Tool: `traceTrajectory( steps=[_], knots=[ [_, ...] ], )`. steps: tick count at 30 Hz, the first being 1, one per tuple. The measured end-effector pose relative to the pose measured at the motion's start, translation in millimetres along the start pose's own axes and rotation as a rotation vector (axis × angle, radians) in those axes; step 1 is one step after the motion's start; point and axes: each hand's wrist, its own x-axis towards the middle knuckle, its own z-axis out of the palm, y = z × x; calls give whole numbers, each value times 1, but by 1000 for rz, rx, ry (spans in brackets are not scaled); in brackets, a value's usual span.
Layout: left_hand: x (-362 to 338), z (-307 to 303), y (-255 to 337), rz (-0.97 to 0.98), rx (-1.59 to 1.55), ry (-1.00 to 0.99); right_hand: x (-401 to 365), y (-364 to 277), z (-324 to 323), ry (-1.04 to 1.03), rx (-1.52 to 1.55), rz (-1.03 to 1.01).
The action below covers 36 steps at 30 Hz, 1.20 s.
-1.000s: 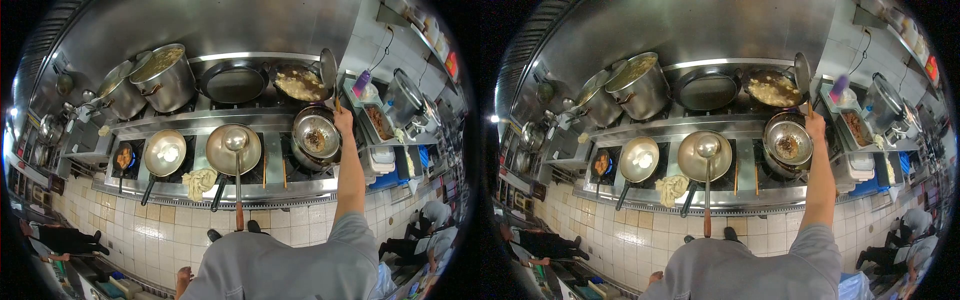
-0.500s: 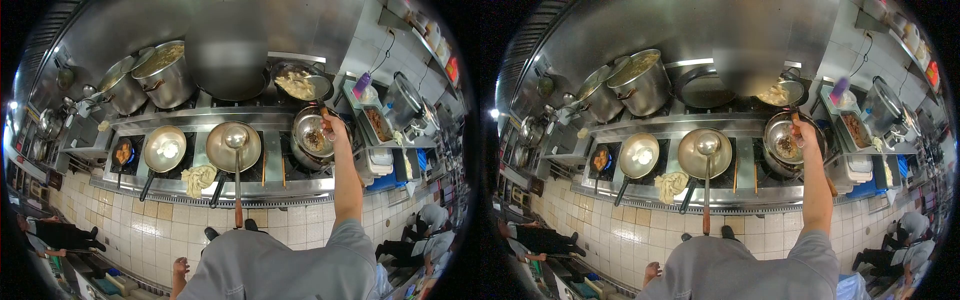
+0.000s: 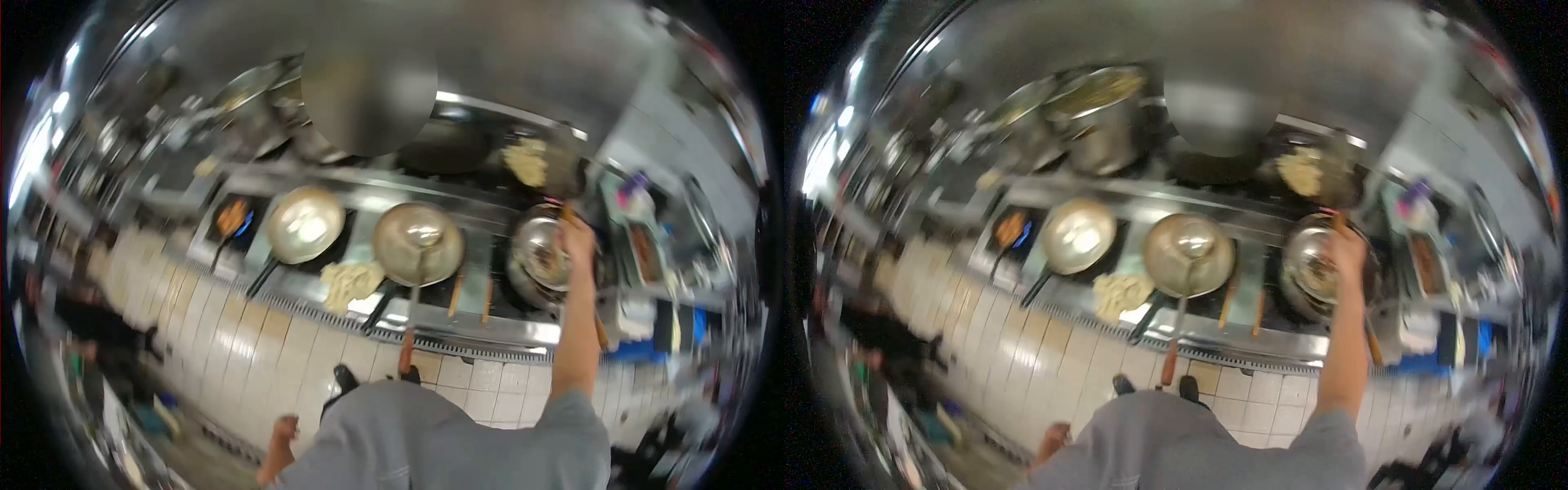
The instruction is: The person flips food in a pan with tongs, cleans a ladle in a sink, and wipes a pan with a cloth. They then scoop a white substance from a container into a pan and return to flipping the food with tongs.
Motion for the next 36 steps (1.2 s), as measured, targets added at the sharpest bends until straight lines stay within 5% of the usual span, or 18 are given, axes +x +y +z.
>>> traceTrajectory(
  steps=[6,8,9,13,16,18,19,21,23,25,26,27,28,29,30,34,35,36],
  knots=[
    [-28,-9,-7,-109,-336,171,-10,49,19,29,-66,-309],
    [16,-21,-55,309,-98,129,-31,55,19,163,32,-254],
    [-34,-29,9,-73,-430,200,-53,60,17,152,93,-207],
    [9,-46,-24,157,-231,145,-153,100,26,239,445,49],
    [28,-75,-39,-33,-381,154,-227,107,45,191,611,184],
    [96,-86,-105,527,35,81,-237,139,37,152,610,284],
    [93,-104,-102,539,37,72,-235,150,36,114,615,389],
    [71,-141,-85,23,-410,134,-238,143,45,89,461,406],
    [148,-164,-177,550,-11,158,-227,165,31,1,340,401],
    [162,-208,-197,800,975,143,-235,164,21,48,335,348],
    [189,-222,-218,436,324,-100,-247,142,25,60,327,385],
    [180,-230,-224,349,-64,-30,-254,143,26,65,344,371],
    [132,-241,-186,-51,-453,-18,-254,147,28,162,383,450],
    [107,-255,-165,-88,-394,-37,-269,134,31,180,359,484],
    [101,-268,-192,403,-29,-91,-278,119,35,174,328,515],
    [128,-267,-219,176,-214,-109,-276,133,26,202,250,505],
    [136,-266,-230,178,-203,-104,-266,157,24,447,84,392],
    [144,-267,-236,742,231,-42,-263,172,27,685,-85,275]
  ],
)
